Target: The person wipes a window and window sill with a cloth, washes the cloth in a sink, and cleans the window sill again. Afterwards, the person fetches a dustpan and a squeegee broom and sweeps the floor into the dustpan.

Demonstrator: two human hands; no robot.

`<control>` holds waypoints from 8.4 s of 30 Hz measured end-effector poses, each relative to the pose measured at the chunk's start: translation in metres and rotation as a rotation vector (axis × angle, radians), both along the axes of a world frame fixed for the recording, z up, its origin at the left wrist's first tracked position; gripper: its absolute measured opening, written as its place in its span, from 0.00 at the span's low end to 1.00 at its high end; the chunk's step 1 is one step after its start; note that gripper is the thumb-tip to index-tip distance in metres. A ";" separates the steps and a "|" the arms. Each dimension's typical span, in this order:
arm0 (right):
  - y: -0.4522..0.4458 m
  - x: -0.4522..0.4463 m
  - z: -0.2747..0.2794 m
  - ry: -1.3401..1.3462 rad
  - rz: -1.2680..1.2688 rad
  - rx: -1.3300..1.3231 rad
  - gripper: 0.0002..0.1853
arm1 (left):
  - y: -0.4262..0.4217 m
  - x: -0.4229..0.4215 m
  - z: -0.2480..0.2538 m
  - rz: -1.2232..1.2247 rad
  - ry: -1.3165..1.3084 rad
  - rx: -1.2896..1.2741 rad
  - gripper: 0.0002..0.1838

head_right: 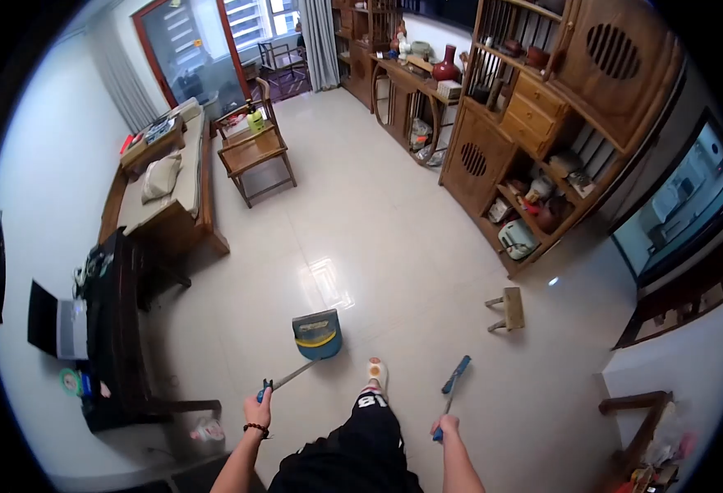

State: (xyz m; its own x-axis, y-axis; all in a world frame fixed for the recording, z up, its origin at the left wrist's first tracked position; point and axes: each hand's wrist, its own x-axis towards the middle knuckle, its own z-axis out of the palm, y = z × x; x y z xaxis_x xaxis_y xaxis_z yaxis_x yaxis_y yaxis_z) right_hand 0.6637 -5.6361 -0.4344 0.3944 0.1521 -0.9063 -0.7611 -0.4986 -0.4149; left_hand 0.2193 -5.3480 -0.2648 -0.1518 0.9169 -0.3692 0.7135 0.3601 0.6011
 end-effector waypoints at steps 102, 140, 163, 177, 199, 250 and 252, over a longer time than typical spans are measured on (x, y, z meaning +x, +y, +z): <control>1.125 -0.425 0.097 0.054 -1.696 -0.256 0.10 | 1.457 0.370 0.016 -1.447 0.017 -0.041 0.29; 1.064 0.103 0.064 -0.006 -0.707 -0.059 0.31 | 1.302 0.313 0.046 -0.755 0.092 -0.008 0.29; 1.225 0.266 0.047 -0.019 0.435 0.023 0.39 | 1.095 0.263 0.084 -0.129 0.285 -0.030 0.29; 1.244 0.319 -0.075 -0.574 1.490 -0.251 0.38 | 1.092 0.234 0.018 -0.487 0.597 -0.266 0.32; 1.138 0.147 -0.085 -0.724 1.366 -0.004 0.41 | 1.130 0.192 -0.041 -0.906 0.640 -0.331 0.27; 1.161 0.096 0.040 -0.304 1.625 0.108 0.36 | 1.108 0.152 -0.042 -0.775 0.498 -0.307 0.22; 1.167 0.108 0.072 -0.043 1.239 -0.098 0.35 | 1.097 0.139 -0.032 -0.762 0.496 -0.305 0.22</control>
State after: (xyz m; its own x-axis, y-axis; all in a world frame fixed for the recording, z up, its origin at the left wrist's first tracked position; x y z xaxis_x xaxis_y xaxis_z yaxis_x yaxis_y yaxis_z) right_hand 0.7721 -4.4689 -0.3624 0.0633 0.3755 -0.9247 0.2579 -0.9012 -0.3483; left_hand 0.3587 -4.2507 -0.2966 0.2426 0.7086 -0.6626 0.9686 -0.2153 0.1244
